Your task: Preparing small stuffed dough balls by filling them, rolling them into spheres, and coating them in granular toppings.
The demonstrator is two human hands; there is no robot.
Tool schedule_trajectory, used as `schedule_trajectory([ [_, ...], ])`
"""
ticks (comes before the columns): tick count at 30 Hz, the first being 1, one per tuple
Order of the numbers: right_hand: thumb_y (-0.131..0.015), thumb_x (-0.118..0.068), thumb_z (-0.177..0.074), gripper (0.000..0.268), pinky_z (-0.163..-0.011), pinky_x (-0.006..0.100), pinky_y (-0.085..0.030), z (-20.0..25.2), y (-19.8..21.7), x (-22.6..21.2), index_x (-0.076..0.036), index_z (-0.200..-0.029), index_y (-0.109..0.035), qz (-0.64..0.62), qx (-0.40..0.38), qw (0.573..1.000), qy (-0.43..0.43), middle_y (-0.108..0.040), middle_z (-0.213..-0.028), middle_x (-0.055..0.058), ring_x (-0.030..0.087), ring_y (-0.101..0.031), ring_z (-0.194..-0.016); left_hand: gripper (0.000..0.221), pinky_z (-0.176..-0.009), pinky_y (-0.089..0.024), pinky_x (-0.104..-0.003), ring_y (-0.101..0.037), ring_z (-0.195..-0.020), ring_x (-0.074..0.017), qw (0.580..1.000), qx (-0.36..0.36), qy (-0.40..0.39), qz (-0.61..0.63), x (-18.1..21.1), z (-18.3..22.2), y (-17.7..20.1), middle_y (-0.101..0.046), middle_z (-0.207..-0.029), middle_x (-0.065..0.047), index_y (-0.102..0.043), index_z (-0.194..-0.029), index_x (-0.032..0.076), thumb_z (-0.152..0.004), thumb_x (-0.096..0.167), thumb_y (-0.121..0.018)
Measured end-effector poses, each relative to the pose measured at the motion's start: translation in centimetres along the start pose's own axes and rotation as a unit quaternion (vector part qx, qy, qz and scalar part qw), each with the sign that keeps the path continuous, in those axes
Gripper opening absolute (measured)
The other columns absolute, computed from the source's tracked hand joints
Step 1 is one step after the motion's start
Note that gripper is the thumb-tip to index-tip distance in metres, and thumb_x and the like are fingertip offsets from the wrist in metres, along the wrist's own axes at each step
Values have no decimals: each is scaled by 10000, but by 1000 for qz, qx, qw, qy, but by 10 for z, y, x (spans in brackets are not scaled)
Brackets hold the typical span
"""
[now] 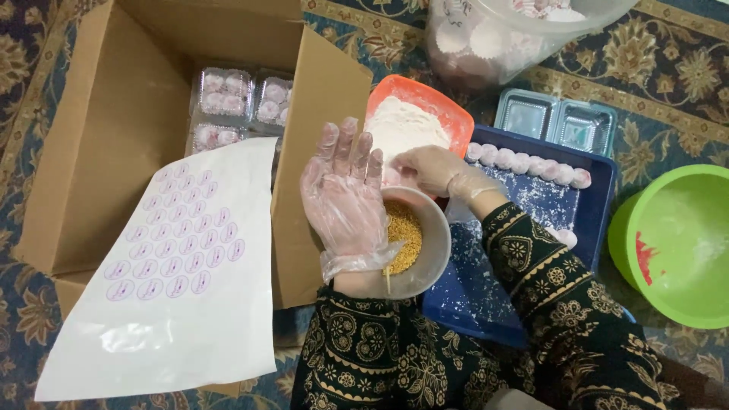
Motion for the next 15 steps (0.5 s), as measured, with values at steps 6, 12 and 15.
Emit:
schedule_trajectory([
  [6, -525, -137, -961, 292, -1013, 542, -517, 6, 12, -9, -204, -1146, -741, -79, -6, 997, 25, -756, -1143, 101, 392, -651, -1195, 506, -1049, -529, -461, -599, -1222, -315, 1000, -12, -2, 2, -3, -3, 2, -530, -1430, -175, -523, -1428, 85, -997, 351, -513],
  [12, -671, -325, -878, 198, -971, 496, -551, -27, -12, 7, -236, -1043, -731, 24, 49, 998, 36, -732, -1142, 12, 331, -679, -1122, 510, -1084, -500, -469, -593, -1233, -322, 1000, -17, 7, -3, -1, -2, 4, -529, -1433, -175, -527, -1424, 90, -988, 356, -537],
  [15, -655, -347, -868, 102, -835, 425, -585, -31, -19, 10, -277, -868, -730, 131, 101, 986, 9, -716, -983, -24, 274, -698, -982, 498, -1091, -494, -479, -587, -1247, -330, 1000, -12, 5, 16, -2, -5, 6, -529, -1437, -181, -535, -1428, 96, -995, 342, -535],
])
Point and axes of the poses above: each hand's wrist, its own z-axis away from the middle knuckle, its own y-axis out of the back of the hand, x = y × z, the point moved 5 cm from there along -z, towards the middle knuckle
